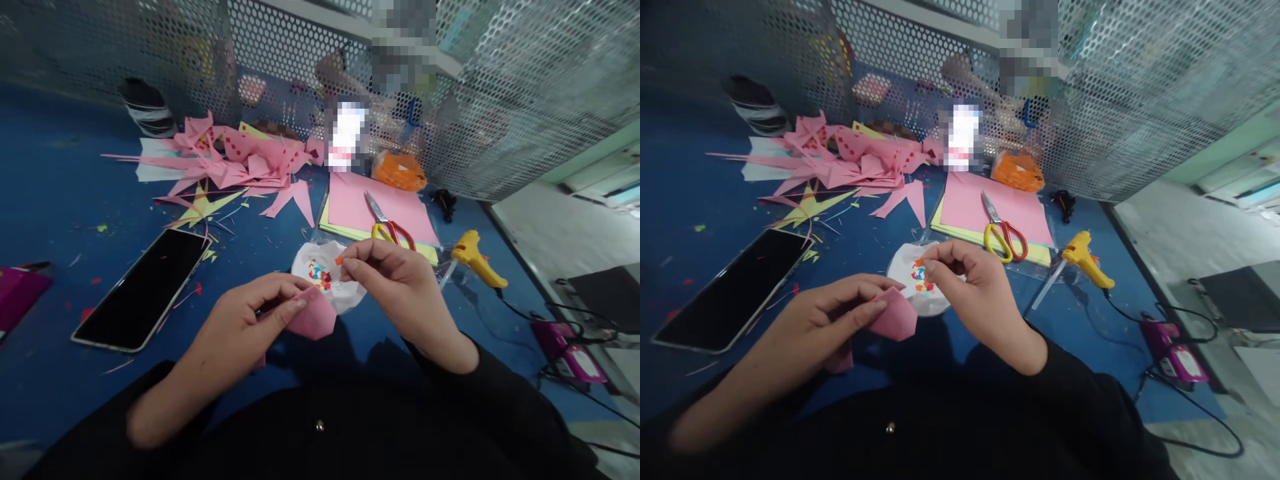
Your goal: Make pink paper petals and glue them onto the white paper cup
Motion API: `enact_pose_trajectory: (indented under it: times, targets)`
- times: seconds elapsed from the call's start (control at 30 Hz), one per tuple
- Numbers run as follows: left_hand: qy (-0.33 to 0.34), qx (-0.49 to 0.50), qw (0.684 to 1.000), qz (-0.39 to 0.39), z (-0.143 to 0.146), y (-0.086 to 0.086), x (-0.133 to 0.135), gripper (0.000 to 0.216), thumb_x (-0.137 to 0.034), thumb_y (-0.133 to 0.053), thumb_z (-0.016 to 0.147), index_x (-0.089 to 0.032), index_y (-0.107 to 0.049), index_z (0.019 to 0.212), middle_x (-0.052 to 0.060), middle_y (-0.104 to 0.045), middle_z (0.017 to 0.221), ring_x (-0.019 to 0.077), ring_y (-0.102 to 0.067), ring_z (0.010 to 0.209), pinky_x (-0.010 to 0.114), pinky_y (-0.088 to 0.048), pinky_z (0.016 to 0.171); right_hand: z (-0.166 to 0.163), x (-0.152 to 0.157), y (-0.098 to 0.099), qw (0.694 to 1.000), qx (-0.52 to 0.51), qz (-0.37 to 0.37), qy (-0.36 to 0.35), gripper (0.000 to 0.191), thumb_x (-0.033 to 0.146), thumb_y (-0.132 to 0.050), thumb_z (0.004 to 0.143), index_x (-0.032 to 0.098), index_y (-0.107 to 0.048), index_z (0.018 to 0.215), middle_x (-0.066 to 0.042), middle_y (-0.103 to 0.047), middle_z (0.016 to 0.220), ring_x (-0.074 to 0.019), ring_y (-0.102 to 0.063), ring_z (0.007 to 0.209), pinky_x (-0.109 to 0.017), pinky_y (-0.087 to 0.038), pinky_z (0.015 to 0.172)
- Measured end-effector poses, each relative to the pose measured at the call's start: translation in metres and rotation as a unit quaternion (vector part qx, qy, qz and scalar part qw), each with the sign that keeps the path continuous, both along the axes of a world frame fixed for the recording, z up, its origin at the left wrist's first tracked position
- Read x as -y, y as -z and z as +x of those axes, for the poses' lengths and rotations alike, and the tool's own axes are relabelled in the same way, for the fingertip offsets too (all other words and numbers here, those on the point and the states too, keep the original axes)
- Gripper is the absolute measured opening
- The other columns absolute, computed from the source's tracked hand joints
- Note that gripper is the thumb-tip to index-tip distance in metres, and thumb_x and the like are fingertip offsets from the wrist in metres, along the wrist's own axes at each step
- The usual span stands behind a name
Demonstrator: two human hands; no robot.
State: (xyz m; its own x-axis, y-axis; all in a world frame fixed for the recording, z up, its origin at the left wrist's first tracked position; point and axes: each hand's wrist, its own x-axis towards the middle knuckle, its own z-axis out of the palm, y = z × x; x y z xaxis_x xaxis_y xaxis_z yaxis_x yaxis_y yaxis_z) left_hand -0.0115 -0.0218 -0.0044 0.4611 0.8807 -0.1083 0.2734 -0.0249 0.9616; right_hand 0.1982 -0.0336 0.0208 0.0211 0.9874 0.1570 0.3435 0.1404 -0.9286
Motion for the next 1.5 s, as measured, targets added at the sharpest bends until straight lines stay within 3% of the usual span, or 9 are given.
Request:
enact_pose_trajectory:
  times: [0.17,0.37,0.53,0.63,0.8,0.87,1.0,1.13,1.5]
  targets:
    - [-0.056,0.004,0.998,0.005,0.002,-0.011,0.003,0.028,-0.046,-0.064,0.09,-0.021,-0.076,0.087,0.003,-0.076,0.091,0.0132,-0.063,0.061,0.02,-0.048,0.049,-0.009,0.025,0.002,0.996,0.031,0.067,0.051,0.008,0.021,-0.061,0.09,0.02,-0.068,0.085,-0.002,-0.07,0.08,-0.015,-0.065,0.076,-0.029,-0.053,0.07]
    - [-0.062,0.015,0.998,-0.009,0.007,-0.012,0.006,0.028,-0.045,-0.065,0.091,-0.019,-0.076,0.089,0.004,-0.078,0.084,0.018,-0.07,0.075,0.025,-0.055,0.067,-0.015,0.036,0.013,0.996,0.034,0.084,-0.017,0.008,0.018,-0.062,0.091,0.022,-0.068,0.09,-0.009,-0.072,0.121,-0.0224,-0.066,0.117,-0.045,-0.051,0.103]
    - [-0.068,0.03,0.996,-0.039,0.01,-0.01,0.008,0.028,-0.044,-0.065,0.091,-0.019,-0.076,0.096,0.007,-0.08,0.095,0.0236,-0.073,0.091,0.035,-0.059,0.085,-0.015,0.034,0.02,0.999,0.003,0.032,-0.034,0.007,0.02,-0.062,0.091,0.02,-0.068,0.088,-0.005,-0.076,0.096,-0.017,-0.071,0.092,-0.033,-0.057,0.083]
    - [-0.065,0.016,0.997,-0.031,0.011,-0.008,0.006,0.028,-0.044,-0.065,0.091,-0.019,-0.076,0.093,0.006,-0.08,0.092,0.0231,-0.074,0.088,0.034,-0.059,0.083,-0.016,0.033,0.023,0.999,-0.025,0.015,-0.018,0.007,0.022,-0.063,0.09,0.02,-0.069,0.088,-0.001,-0.073,0.08,-0.0134,-0.067,0.073,-0.027,-0.056,0.069]
    - [-0.102,0.058,0.992,-0.048,0.012,-0.005,0.007,0.037,-0.039,-0.072,0.085,-0.02,-0.062,0.115,0.003,-0.078,0.086,0.0195,-0.074,0.08,0.028,-0.059,0.072,-0.017,0.032,0.024,0.999,-0.043,-0.009,0.02,0.008,0.024,-0.065,0.088,0.019,-0.071,0.085,-0.002,-0.074,0.08,-0.0139,-0.068,0.071,-0.028,-0.057,0.069]
    - [-0.117,0.047,0.991,-0.034,0.011,-0.005,0.008,0.026,-0.035,-0.071,0.085,-0.021,-0.062,0.105,0.0,-0.075,0.079,0.017,-0.073,0.073,0.024,-0.058,0.064,-0.017,0.032,0.025,0.998,-0.044,-0.014,0.03,0.008,0.024,-0.065,0.088,0.019,-0.071,0.085,-0.002,-0.074,0.079,-0.0141,-0.068,0.07,-0.029,-0.057,0.069]
    - [-0.101,0.011,0.995,0.015,0.011,-0.005,0.008,0.005,-0.022,-0.065,0.082,-0.02,-0.067,0.078,-0.002,-0.068,0.07,0.011,-0.063,0.058,0.018,-0.053,0.053,-0.018,0.031,0.027,0.998,-0.023,0.032,0.039,0.007,0.021,-0.065,0.088,0.021,-0.071,0.085,-0.003,-0.075,0.092,-0.0172,-0.07,0.086,-0.034,-0.057,0.081]
    - [-0.104,0.008,0.994,0.028,0.014,-0.002,0.009,0.011,-0.019,-0.063,0.081,-0.02,-0.074,0.081,-0.002,-0.072,0.069,0.0095,-0.061,0.054,0.017,-0.051,0.052,-0.021,0.033,0.031,0.989,0.027,0.127,0.064,0.012,0.013,-0.067,0.087,0.024,-0.073,0.087,-0.005,-0.07,0.11,-0.0195,-0.066,0.11,-0.039,-0.051,0.098]
    - [-0.062,0.076,0.995,-0.017,0.014,-0.003,0.011,0.009,-0.021,-0.07,0.083,-0.019,-0.078,0.088,0.0,-0.081,0.084,0.0138,-0.076,0.074,0.018,-0.059,0.069,-0.025,0.039,0.04,0.969,0.132,0.204,0.049,0.015,0.012,-0.067,0.089,0.024,-0.073,0.095,-0.008,-0.066,0.121,-0.0222,-0.062,0.115,-0.044,-0.051,0.097]
